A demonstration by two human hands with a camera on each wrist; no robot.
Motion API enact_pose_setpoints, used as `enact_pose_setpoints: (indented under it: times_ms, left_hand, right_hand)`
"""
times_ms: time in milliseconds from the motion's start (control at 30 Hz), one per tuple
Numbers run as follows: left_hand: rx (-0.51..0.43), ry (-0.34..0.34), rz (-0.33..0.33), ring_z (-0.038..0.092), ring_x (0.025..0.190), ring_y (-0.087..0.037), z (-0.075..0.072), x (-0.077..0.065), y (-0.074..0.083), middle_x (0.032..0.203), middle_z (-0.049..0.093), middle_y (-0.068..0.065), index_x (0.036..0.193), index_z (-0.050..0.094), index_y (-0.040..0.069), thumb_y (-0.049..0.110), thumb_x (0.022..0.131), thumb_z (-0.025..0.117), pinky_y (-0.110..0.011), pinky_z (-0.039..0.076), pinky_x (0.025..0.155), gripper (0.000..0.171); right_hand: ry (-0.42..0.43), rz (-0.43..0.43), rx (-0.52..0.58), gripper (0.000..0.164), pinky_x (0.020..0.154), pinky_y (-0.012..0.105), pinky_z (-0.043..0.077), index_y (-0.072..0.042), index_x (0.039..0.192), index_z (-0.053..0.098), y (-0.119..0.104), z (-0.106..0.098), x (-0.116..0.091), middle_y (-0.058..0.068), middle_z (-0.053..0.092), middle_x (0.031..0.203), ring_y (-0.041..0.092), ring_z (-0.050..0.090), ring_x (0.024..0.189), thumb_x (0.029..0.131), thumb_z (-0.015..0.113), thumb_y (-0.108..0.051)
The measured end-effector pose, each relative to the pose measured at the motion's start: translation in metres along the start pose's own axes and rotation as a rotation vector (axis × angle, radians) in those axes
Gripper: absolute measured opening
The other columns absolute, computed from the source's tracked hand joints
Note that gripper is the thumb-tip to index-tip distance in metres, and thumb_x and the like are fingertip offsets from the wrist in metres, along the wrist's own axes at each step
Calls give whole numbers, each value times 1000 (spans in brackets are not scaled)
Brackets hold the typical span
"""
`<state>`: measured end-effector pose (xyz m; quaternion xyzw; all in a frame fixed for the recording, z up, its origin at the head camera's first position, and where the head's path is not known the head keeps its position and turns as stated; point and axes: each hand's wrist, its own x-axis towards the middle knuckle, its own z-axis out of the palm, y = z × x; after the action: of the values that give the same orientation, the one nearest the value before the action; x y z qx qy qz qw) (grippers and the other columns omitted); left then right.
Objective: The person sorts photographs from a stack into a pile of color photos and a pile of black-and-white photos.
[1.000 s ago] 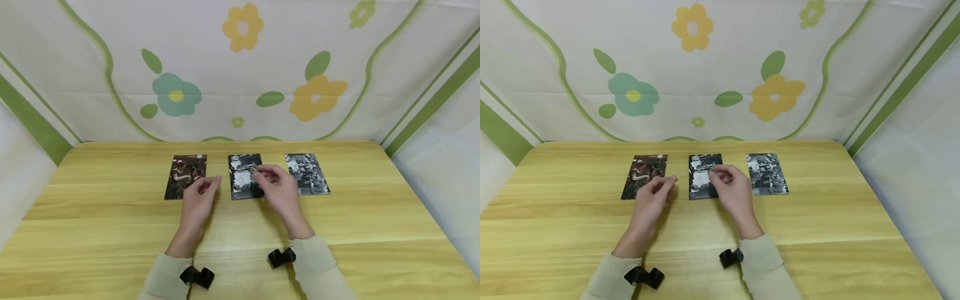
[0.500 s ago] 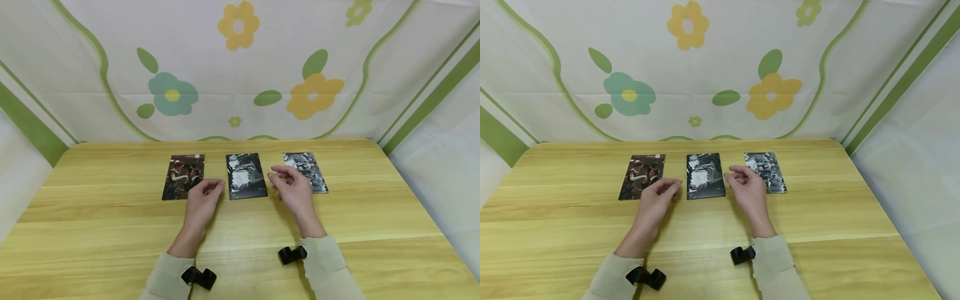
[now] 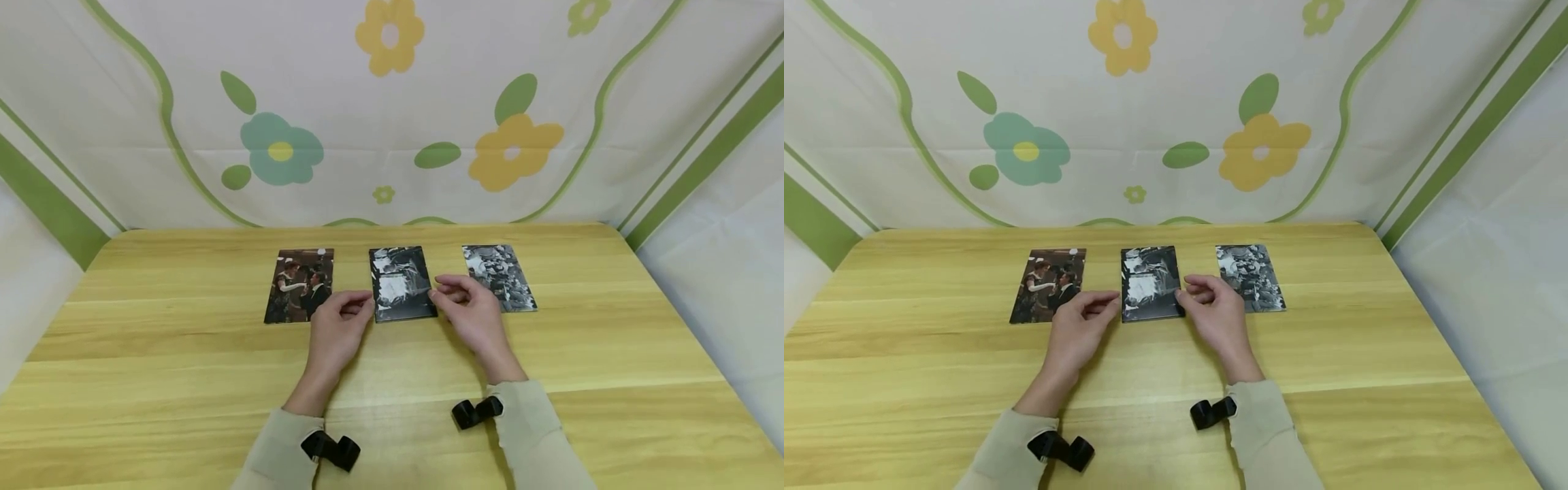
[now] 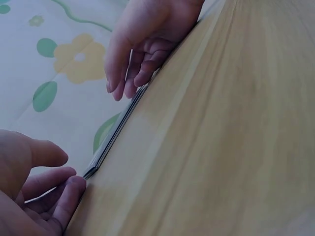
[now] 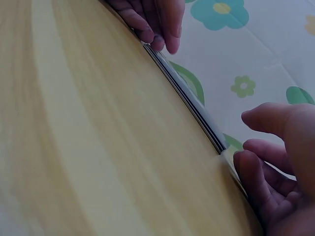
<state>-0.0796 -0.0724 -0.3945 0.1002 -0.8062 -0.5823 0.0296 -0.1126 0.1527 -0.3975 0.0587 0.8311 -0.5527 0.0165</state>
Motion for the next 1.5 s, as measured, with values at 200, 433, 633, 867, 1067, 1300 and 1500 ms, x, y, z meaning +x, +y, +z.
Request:
enact_pose_setpoints:
  times_ms: [200,433,633,867,1067,1300,1500]
  left_hand:
    - [-1,-1,-13,71,101,-23,1,2,2,114,74,-10,121,80,8,16,100,76,-30,59,88,23]
    - [31,-35,-6,68,99,-23,4,2,5,118,69,-15,128,76,3,12,97,79,-36,58,89,32]
    - [69,-62,-12,64,95,-21,5,2,9,118,65,-15,134,73,1,11,95,80,-32,53,83,42]
    - [98,-66,5,59,92,-21,8,2,11,116,64,-15,140,69,0,8,94,79,-29,49,81,47]
    - [137,-49,51,60,89,-21,11,2,8,111,64,-15,138,71,-2,3,92,79,-27,48,80,47]
    - [148,-45,69,58,88,-21,11,2,7,108,62,-15,136,71,-2,1,91,78,-26,47,79,46]
    - [138,-49,62,58,89,-21,11,2,6,109,62,-14,137,71,-2,1,91,78,-26,47,78,47]
  right_hand:
    - [-8,-5,-35,37,75,24,59,-15,132,75,0,0,2,8,77,121,15,70,91,97,82,-25]
    - [-29,5,-86,44,87,30,57,-17,137,73,-2,1,2,6,76,126,20,68,102,95,83,-27]
    - [-31,-28,-164,45,87,31,54,-16,139,73,-4,3,1,7,74,126,20,68,101,96,82,-28]
    - [-26,-72,-251,50,83,30,53,-13,142,71,-7,5,0,7,71,122,18,67,95,95,83,-26]
    - [-23,-101,-312,50,83,32,52,-14,141,72,-6,6,-2,6,70,118,17,66,91,94,84,-26]
    - [-26,-116,-351,51,84,34,51,-15,141,72,-6,7,-1,5,70,116,16,65,91,94,84,-28]
    - [-21,-103,-341,52,85,34,50,-16,142,71,-6,9,-2,4,70,117,17,65,91,93,85,-28]
